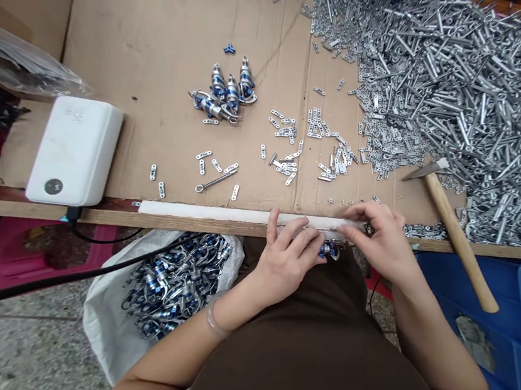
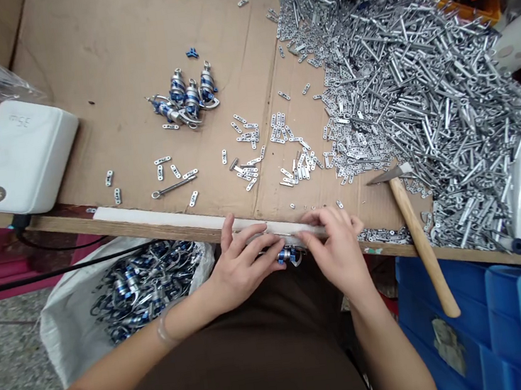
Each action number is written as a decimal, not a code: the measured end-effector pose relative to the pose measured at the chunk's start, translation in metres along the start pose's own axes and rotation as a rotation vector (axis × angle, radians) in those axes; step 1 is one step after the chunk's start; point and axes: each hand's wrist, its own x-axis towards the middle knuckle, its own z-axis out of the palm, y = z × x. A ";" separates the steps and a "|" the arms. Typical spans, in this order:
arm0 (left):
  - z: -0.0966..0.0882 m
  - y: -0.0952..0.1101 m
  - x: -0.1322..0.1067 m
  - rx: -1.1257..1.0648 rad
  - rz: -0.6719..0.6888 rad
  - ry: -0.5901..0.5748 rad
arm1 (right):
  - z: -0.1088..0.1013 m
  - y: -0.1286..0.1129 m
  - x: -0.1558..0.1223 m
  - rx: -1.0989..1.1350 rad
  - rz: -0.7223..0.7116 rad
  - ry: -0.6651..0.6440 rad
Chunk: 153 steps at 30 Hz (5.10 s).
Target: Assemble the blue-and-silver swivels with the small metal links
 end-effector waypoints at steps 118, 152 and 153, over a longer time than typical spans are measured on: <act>-0.004 -0.003 0.007 -0.411 -0.013 0.164 | 0.010 0.007 0.068 -0.257 0.064 0.269; -0.017 0.003 0.015 -0.653 -0.337 0.132 | 0.015 -0.001 -0.039 0.148 -0.160 0.185; -0.017 0.004 0.016 -0.683 -0.363 0.116 | 0.015 -0.002 -0.039 0.115 -0.168 0.236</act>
